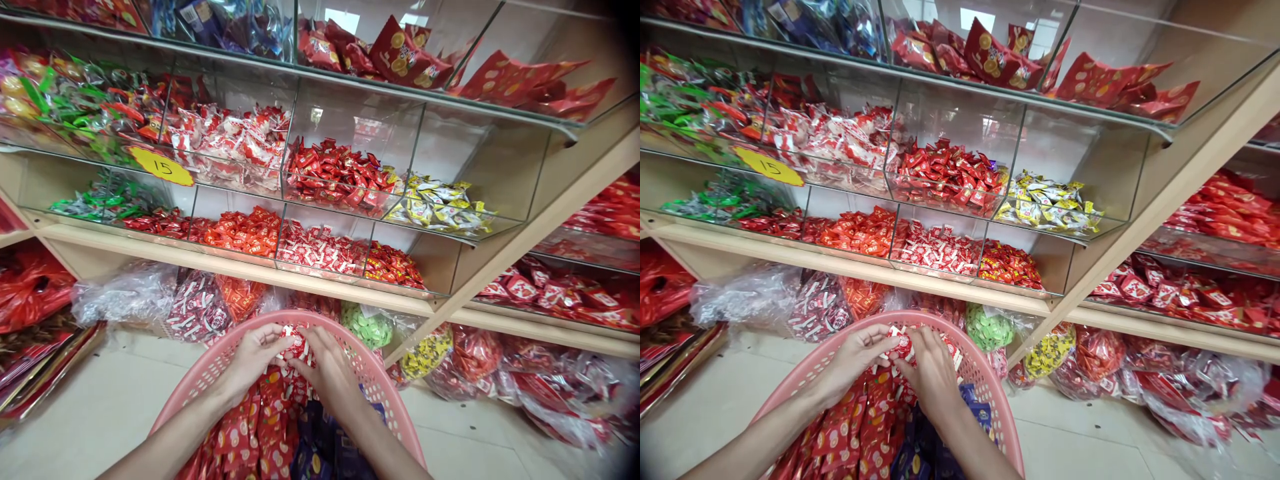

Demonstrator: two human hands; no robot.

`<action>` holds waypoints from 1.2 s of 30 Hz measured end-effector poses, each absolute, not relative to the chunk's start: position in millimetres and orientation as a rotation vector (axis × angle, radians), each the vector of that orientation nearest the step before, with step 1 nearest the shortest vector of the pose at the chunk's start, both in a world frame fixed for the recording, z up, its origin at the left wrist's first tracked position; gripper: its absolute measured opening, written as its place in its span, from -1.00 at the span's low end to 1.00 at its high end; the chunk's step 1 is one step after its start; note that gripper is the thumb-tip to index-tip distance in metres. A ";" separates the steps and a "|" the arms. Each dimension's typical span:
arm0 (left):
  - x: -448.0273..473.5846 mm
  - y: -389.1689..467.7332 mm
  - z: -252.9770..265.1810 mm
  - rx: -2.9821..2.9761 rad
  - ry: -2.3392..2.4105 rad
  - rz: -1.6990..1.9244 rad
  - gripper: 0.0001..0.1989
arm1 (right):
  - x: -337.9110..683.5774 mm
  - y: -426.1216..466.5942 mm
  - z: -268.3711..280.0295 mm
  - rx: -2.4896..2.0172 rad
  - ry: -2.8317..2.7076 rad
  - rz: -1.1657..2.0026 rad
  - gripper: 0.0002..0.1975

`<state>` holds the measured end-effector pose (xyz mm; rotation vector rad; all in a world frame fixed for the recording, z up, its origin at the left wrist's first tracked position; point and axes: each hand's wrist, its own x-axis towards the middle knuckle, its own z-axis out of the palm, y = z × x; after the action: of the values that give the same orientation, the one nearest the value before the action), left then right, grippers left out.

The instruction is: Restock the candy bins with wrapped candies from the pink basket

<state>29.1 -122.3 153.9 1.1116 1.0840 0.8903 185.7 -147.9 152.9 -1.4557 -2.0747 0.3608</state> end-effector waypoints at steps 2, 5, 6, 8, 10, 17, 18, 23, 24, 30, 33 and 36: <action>29.5 -121.7 153.8 1.145 1.077 0.893 -0.70 | 184.2 -148.3 151.0 -1.498 -2.129 0.295 -0.73; 30.4 -120.2 154.2 1.157 1.094 0.897 -0.70 | 181.5 -148.0 145.3 -1.540 -2.161 0.202 -0.74; 30.8 -120.0 154.4 1.147 1.105 0.902 -0.70 | 180.5 -148.0 143.6 -1.549 -2.165 0.172 -0.74; 31.3 -120.2 155.0 1.116 1.113 0.914 -0.68 | 178.7 -148.3 141.3 -1.565 -2.161 0.123 -0.74; 31.5 -121.5 155.7 1.065 1.090 0.925 -0.67 | 176.8 -148.9 140.2 -1.579 -2.150 0.096 -0.72; 32.0 -130.9 159.3 0.801 0.971 0.919 -0.69 | 174.1 -149.7 142.8 -1.584 -2.115 0.125 -0.64; 32.3 -131.8 160.0 0.794 0.960 0.913 -0.69 | 174.5 -149.7 143.8 -1.586 -2.110 0.140 -0.63; 27.2 -126.0 166.0 0.886 0.934 0.892 -0.69 | 181.4 -148.7 147.4 -1.547 -2.053 0.249 -0.67; 23.7 -122.4 167.7 0.918 0.947 0.905 -0.69 | 184.3 -147.8 147.6 -1.530 -2.027 0.267 -0.68; -2.0 -97.2 162.4 0.962 1.152 1.061 -0.69 | 205.4 -138.4 153.3 -1.517 -1.851 0.392 -0.73; -6.2 -95.3 151.9 1.433 1.273 1.003 -0.69 | 211.0 -135.8 158.3 -1.501 -1.809 0.439 -0.72; -3.5 -100.7 146.4 1.978 1.417 0.878 -0.69 | 212.5 -134.8 158.8 -1.490 -1.774 0.463 -0.71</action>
<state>-3.5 -100.7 146.4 1.9777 1.4170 0.8778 212.5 -134.8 158.8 -1.4901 -1.7743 0.4632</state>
